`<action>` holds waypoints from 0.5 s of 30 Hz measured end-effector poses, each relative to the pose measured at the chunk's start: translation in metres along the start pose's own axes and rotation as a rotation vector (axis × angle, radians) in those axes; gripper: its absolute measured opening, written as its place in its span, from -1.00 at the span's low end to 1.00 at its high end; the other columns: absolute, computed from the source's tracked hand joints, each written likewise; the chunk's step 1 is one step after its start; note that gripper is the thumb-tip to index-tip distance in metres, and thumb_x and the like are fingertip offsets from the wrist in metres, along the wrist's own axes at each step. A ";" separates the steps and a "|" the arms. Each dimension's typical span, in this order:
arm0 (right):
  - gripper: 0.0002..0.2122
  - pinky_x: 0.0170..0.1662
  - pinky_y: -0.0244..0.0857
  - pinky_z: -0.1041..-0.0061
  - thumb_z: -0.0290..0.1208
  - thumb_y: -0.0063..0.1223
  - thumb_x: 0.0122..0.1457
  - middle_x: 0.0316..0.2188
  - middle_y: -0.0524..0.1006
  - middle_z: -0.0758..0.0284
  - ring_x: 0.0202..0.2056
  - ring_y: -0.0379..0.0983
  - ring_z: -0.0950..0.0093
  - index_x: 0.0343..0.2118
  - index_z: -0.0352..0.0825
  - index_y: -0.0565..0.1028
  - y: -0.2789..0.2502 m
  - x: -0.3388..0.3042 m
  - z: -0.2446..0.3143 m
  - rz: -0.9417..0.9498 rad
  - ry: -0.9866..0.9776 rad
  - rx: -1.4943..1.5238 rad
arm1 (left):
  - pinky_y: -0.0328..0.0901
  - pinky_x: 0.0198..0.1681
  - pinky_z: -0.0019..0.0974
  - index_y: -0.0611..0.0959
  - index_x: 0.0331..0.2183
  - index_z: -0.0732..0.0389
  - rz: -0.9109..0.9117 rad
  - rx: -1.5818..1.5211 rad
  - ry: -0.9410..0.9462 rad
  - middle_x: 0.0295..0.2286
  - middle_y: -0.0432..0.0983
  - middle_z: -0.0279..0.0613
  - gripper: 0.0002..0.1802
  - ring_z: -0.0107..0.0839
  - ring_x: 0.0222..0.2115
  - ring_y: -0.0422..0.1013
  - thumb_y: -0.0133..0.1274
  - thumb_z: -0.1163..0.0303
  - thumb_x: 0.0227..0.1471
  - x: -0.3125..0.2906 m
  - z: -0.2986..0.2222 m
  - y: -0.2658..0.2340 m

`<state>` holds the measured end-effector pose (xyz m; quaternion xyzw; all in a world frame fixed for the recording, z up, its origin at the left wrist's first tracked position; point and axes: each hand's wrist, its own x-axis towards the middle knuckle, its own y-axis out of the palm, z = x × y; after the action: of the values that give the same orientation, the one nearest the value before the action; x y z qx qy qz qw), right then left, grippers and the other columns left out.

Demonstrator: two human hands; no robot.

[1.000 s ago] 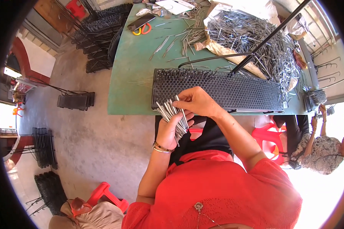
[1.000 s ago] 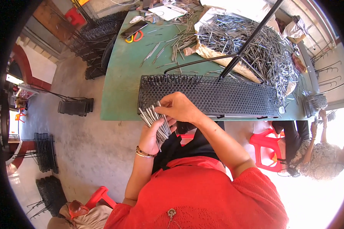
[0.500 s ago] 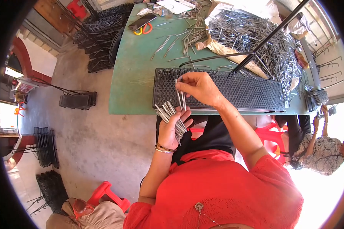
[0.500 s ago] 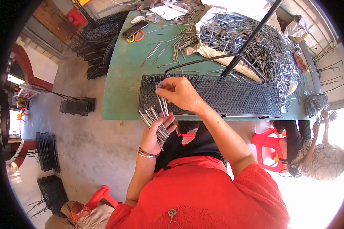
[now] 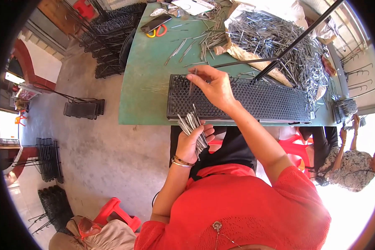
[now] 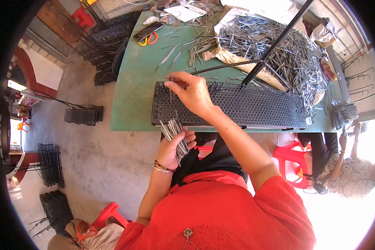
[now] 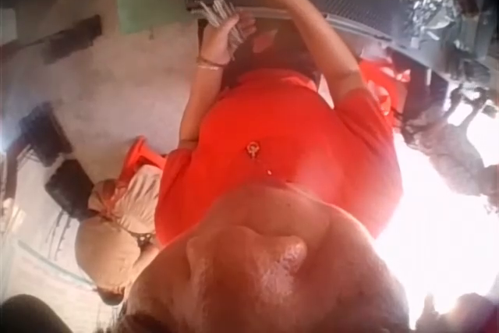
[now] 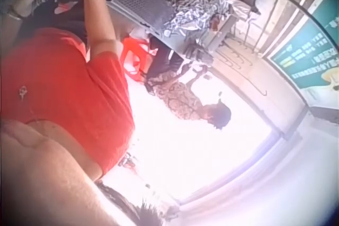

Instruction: Inserting small metal rods into a perforated metal grid plate.

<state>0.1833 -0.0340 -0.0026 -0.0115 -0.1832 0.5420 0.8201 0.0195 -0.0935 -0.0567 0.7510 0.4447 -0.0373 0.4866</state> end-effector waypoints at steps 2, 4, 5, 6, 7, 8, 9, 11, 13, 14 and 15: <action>-0.79 -0.31 0.35 0.62 -0.45 0.19 0.04 -0.46 0.58 0.35 -0.41 0.47 0.64 -0.25 -0.38 0.53 0.010 0.006 -0.009 -0.026 -0.039 -0.036 | 0.45 -0.23 -0.23 0.46 -0.17 0.32 -0.021 -0.027 -0.054 -0.29 0.51 0.01 -0.75 -0.26 -0.29 0.49 -0.01 0.46 0.07 0.000 -0.001 0.002; -0.81 -0.31 0.35 0.58 -0.45 0.21 0.01 -0.48 0.57 0.33 -0.43 0.48 0.57 -0.28 -0.33 0.55 0.018 0.011 -0.018 -0.070 -0.122 -0.126 | 0.45 -0.24 -0.23 0.45 -0.18 0.32 0.000 -0.031 -0.055 -0.29 0.51 0.02 -0.75 -0.26 -0.29 0.49 -0.01 0.46 0.07 0.001 0.000 -0.001; -0.81 -0.31 0.35 0.58 -0.45 0.21 0.01 -0.48 0.57 0.33 -0.43 0.48 0.57 -0.28 -0.33 0.55 0.018 0.011 -0.022 -0.070 -0.122 -0.126 | 0.45 -0.24 -0.22 0.45 -0.18 0.33 0.021 -0.034 -0.057 -0.29 0.51 0.03 -0.75 -0.25 -0.29 0.49 -0.02 0.47 0.07 0.001 0.000 -0.002; -0.81 -0.30 0.35 0.56 -0.45 0.22 0.00 -0.47 0.58 0.33 -0.43 0.48 0.53 -0.29 -0.33 0.55 0.018 0.011 -0.023 -0.088 -0.192 -0.225 | 0.45 -0.24 -0.22 0.45 -0.18 0.33 0.019 -0.035 -0.056 -0.29 0.51 0.03 -0.75 -0.25 -0.29 0.49 -0.02 0.47 0.07 0.001 0.000 -0.003; -0.81 -0.30 0.35 0.53 -0.45 0.22 -0.01 -0.46 0.58 0.32 -0.43 0.48 0.50 -0.30 -0.32 0.55 0.018 0.012 -0.024 -0.106 -0.262 -0.324 | 0.45 -0.22 -0.22 0.45 -0.17 0.32 0.035 -0.021 -0.060 -0.27 0.50 0.02 -0.74 -0.26 -0.28 0.48 -0.02 0.46 0.07 0.000 0.000 -0.004; -0.81 -0.30 0.35 0.53 -0.45 0.22 -0.01 -0.46 0.58 0.32 -0.43 0.48 0.50 -0.30 -0.32 0.55 0.019 0.011 -0.025 -0.106 -0.261 -0.324 | 0.44 -0.20 -0.21 0.44 -0.16 0.31 0.051 -0.007 -0.064 -0.25 0.50 0.01 -0.73 -0.27 -0.27 0.48 -0.01 0.45 0.06 0.000 -0.001 -0.005; -0.81 -0.30 0.35 0.52 -0.45 0.22 -0.02 -0.47 0.58 0.32 -0.42 0.48 0.47 -0.30 -0.31 0.56 0.019 0.010 -0.025 -0.125 -0.262 -0.330 | 0.44 -0.20 -0.21 0.44 -0.16 0.31 0.051 -0.009 -0.066 -0.25 0.50 0.01 -0.73 -0.27 -0.27 0.48 -0.01 0.45 0.06 0.000 -0.001 -0.005; -0.81 -0.30 0.35 0.50 -0.45 0.23 -0.03 -0.47 0.58 0.32 -0.41 0.48 0.45 -0.31 -0.30 0.56 0.018 0.009 -0.026 -0.144 -0.260 -0.339 | 0.44 -0.20 -0.21 0.44 -0.16 0.32 0.036 -0.011 -0.070 -0.25 0.50 0.01 -0.73 -0.26 -0.27 0.48 -0.02 0.46 0.06 0.000 0.000 -0.005; -0.82 -0.31 0.34 0.50 -0.46 0.23 -0.03 -0.48 0.58 0.32 -0.41 0.49 0.46 -0.31 -0.29 0.56 0.018 0.008 -0.029 -0.179 -0.257 -0.336 | 0.44 -0.20 -0.21 0.44 -0.16 0.33 0.036 -0.021 -0.073 -0.24 0.50 0.02 -0.73 -0.26 -0.27 0.48 -0.03 0.46 0.07 0.001 -0.001 -0.004; -0.82 -0.31 0.34 0.50 -0.46 0.23 -0.03 -0.48 0.58 0.32 -0.41 0.49 0.46 -0.31 -0.29 0.56 0.018 0.007 -0.030 -0.179 -0.255 -0.337 | 0.44 -0.20 -0.21 0.44 -0.16 0.33 0.035 -0.031 -0.072 -0.24 0.50 0.03 -0.74 -0.25 -0.26 0.48 -0.03 0.47 0.07 0.001 -0.001 -0.004; -0.82 -0.31 0.34 0.50 -0.46 0.23 -0.03 -0.48 0.58 0.32 -0.41 0.49 0.45 -0.31 -0.29 0.56 0.018 0.006 -0.030 -0.202 -0.224 -0.315 | 0.44 -0.20 -0.21 0.44 -0.16 0.33 0.036 -0.031 -0.073 -0.24 0.50 0.03 -0.74 -0.25 -0.26 0.48 -0.03 0.47 0.07 0.001 -0.001 -0.005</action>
<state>0.1786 -0.0162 -0.0325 -0.0610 -0.3557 0.4196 0.8329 0.0166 -0.0912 -0.0599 0.7494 0.4137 -0.0488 0.5147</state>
